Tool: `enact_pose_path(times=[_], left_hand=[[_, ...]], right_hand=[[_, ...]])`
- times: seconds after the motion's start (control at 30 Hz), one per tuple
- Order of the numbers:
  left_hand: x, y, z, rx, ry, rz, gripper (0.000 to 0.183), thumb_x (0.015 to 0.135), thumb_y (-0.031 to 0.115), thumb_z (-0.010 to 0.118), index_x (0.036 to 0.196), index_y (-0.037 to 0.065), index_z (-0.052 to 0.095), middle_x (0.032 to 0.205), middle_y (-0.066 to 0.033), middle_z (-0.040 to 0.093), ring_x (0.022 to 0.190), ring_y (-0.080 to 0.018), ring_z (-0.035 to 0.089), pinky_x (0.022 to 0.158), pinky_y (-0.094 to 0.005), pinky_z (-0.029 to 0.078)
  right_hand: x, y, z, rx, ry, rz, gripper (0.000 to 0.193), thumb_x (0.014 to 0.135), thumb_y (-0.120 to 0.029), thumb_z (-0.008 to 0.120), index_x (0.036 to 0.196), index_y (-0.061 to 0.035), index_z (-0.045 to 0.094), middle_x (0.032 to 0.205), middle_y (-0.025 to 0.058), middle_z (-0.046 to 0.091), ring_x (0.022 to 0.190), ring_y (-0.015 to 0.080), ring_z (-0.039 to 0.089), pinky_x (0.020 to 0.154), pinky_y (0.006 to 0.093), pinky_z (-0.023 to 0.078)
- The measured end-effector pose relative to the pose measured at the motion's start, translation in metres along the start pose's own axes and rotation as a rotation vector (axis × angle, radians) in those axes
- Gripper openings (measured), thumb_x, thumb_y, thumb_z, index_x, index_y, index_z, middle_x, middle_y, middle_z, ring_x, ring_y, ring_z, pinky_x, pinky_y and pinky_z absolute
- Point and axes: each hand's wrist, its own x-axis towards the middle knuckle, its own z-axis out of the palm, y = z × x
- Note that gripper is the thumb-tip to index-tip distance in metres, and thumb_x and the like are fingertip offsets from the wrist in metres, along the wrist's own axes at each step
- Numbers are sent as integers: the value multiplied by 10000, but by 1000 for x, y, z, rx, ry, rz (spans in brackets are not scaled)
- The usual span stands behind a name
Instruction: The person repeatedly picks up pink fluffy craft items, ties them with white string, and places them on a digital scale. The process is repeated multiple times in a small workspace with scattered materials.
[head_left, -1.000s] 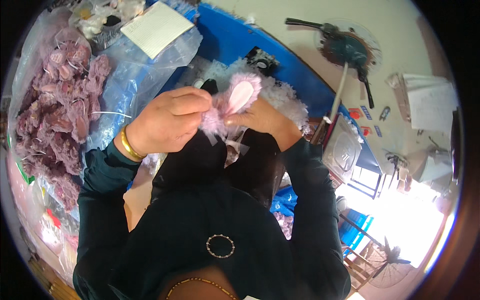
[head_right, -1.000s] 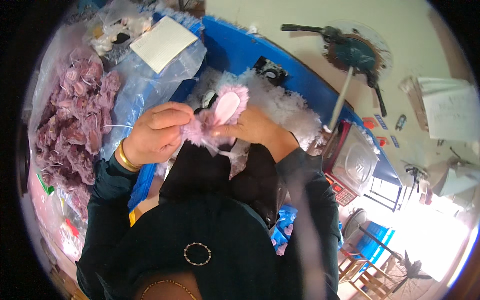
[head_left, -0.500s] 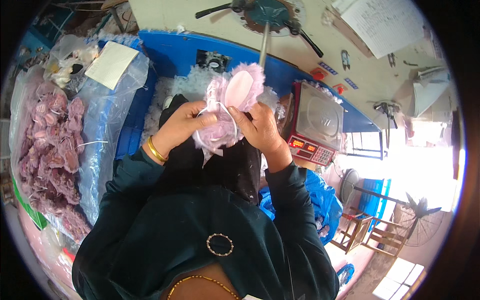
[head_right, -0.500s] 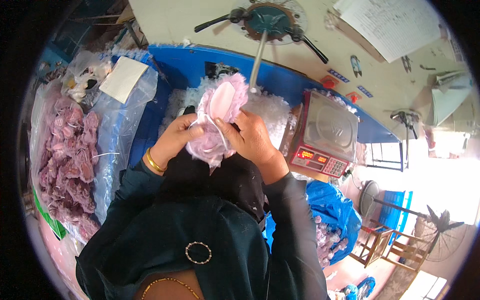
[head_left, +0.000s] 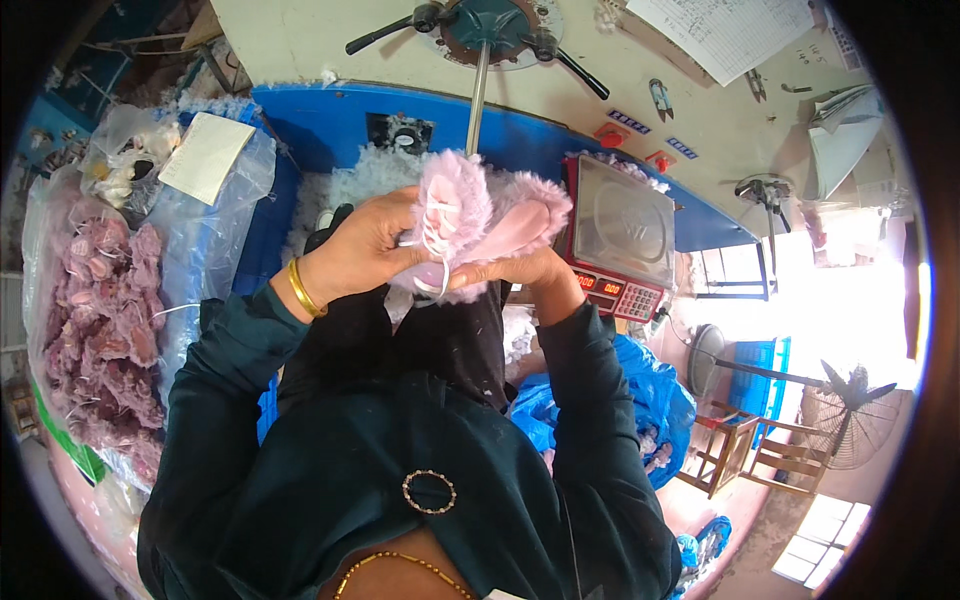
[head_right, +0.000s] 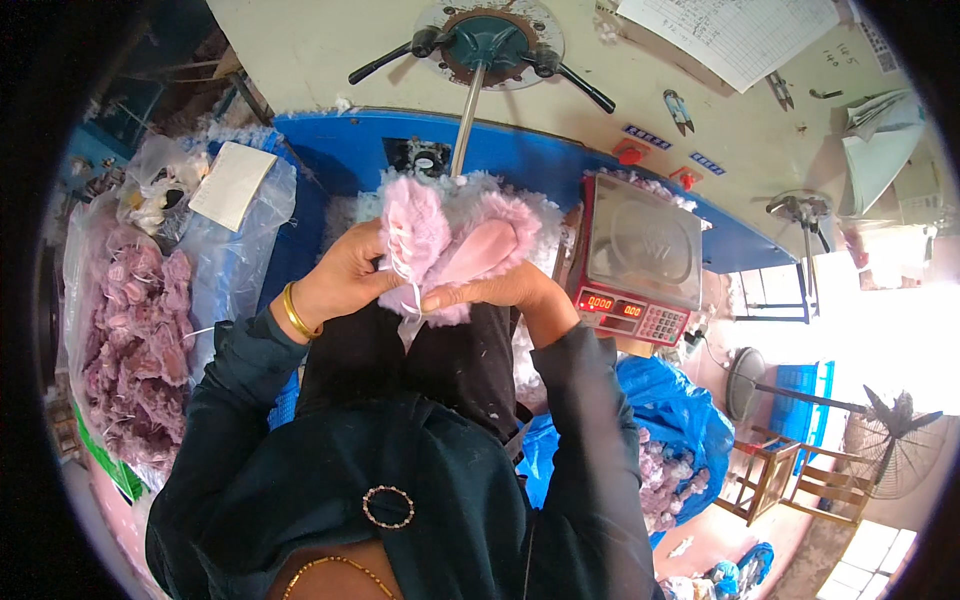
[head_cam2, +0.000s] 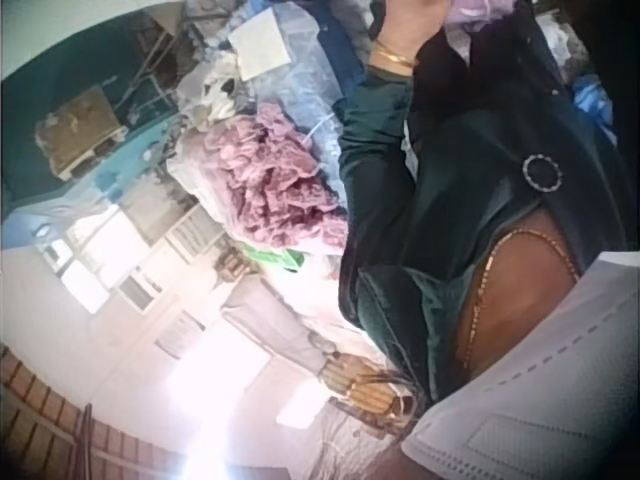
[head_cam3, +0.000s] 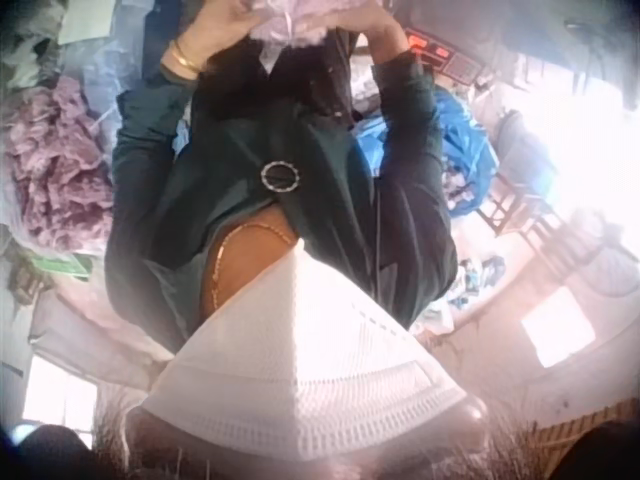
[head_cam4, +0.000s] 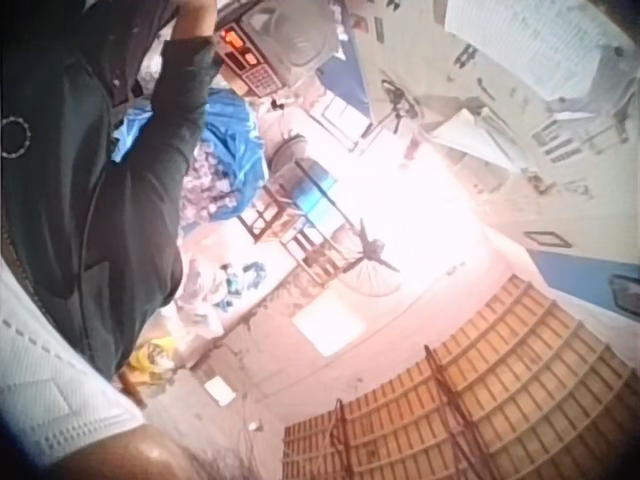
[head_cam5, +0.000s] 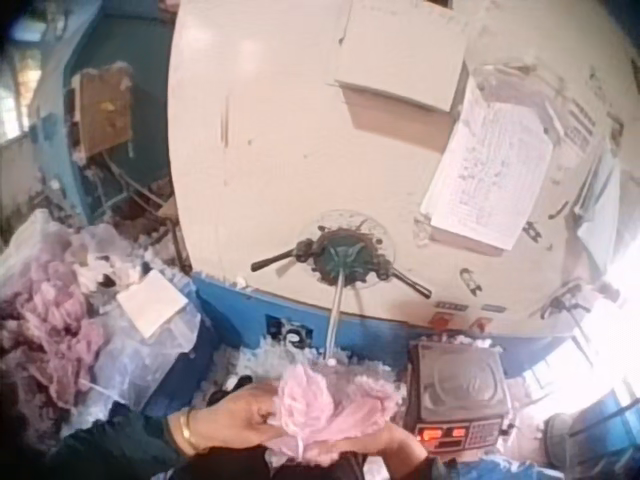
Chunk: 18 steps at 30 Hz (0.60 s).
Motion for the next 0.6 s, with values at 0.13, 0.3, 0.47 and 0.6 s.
enact_pose_path(times=[0.13,0.3,0.47,0.6], left_hand=[[0,3,-10,66,-16,-134,275,730,118,746,974,46,642,972,-109,621,946,-287,590,835,-334,454],[-13,-12,-4,-275,-43,-431,302,750,80,736,1031,18,643,1040,-75,654,948,-171,603,869,-297,452],[-16,-11,6,-725,29,-560,282,716,-8,730,988,8,658,968,-37,661,877,-95,595,828,-258,469],[-20,-5,10,-760,-34,-582,226,730,-46,708,945,4,661,950,-23,657,867,-89,592,823,-250,469]], right_hand=[[9,9,-4,78,-10,92,565,633,-74,849,1138,-28,603,1069,39,642,989,140,581,882,302,471],[6,-7,7,59,14,92,617,638,-59,823,1191,-12,556,1091,39,630,1002,159,577,902,307,456],[-4,10,10,324,-8,142,609,636,-69,831,1179,-23,560,1073,37,629,981,162,583,892,303,462],[-7,28,-3,251,34,81,622,631,-60,816,1197,-34,559,1085,27,627,984,158,582,868,314,476]])
